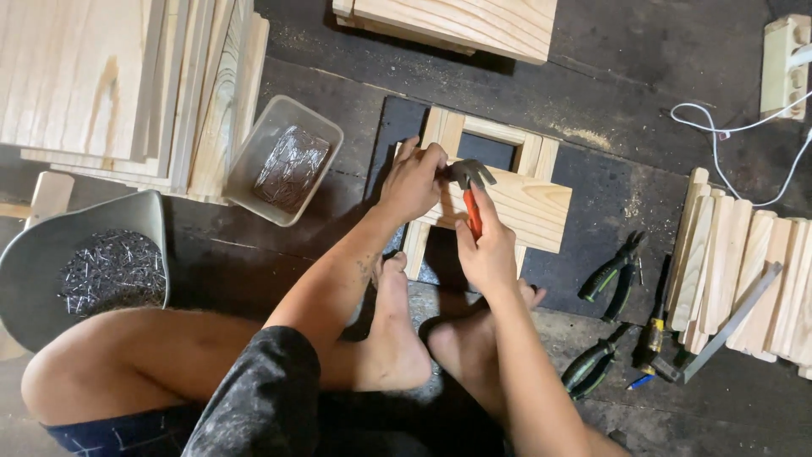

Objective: Assembling wooden components by nailing slats onto a frame using a hammer.

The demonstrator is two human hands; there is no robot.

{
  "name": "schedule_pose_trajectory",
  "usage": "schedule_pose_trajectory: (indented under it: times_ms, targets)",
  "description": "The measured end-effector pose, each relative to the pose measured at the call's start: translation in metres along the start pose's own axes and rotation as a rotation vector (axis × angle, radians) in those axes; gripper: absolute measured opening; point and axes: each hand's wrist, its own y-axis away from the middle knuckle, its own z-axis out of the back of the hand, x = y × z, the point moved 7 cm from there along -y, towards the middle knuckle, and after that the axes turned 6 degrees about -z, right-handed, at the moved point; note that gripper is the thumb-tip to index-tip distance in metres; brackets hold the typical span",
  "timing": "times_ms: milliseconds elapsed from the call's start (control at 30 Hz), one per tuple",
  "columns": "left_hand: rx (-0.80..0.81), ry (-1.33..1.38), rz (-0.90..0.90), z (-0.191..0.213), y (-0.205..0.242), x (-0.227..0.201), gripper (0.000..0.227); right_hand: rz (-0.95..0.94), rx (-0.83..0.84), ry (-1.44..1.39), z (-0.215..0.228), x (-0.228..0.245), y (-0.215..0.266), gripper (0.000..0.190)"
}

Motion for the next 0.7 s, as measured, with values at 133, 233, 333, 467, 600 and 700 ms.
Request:
schedule_pose_trajectory:
  times_ms: [133, 233, 333, 467, 600, 700]
  targets:
    - [-0.034, 0.037, -0.051, 0.017, 0.005, -0.014, 0.039, 0.022, -0.033, 0.006, 0.016, 0.021, 0.003, 0.063]
    - [-0.040, 0.040, -0.076, 0.016, 0.003, -0.014, 0.039, 0.045, -0.075, 0.013, 0.019, 0.025, 0.002, 0.060]
    - [-0.045, 0.013, -0.073, 0.017, 0.004, -0.014, 0.038, 0.059, -0.022, 0.035, 0.008, 0.018, 0.000, 0.061]
    - [-0.045, 0.024, -0.080, 0.020, 0.001, -0.015, 0.039, 0.062, -0.055, 0.006, 0.010, 0.017, -0.001, 0.063]
    - [-0.053, 0.032, -0.085, 0.015, 0.002, -0.014, 0.038, 0.078, -0.083, 0.000, 0.006, 0.014, 0.005, 0.063]
    - [-0.053, 0.011, -0.065, 0.010, 0.002, -0.010, 0.038, 0.070, -0.058, 0.002, -0.004, -0.008, -0.002, 0.059]
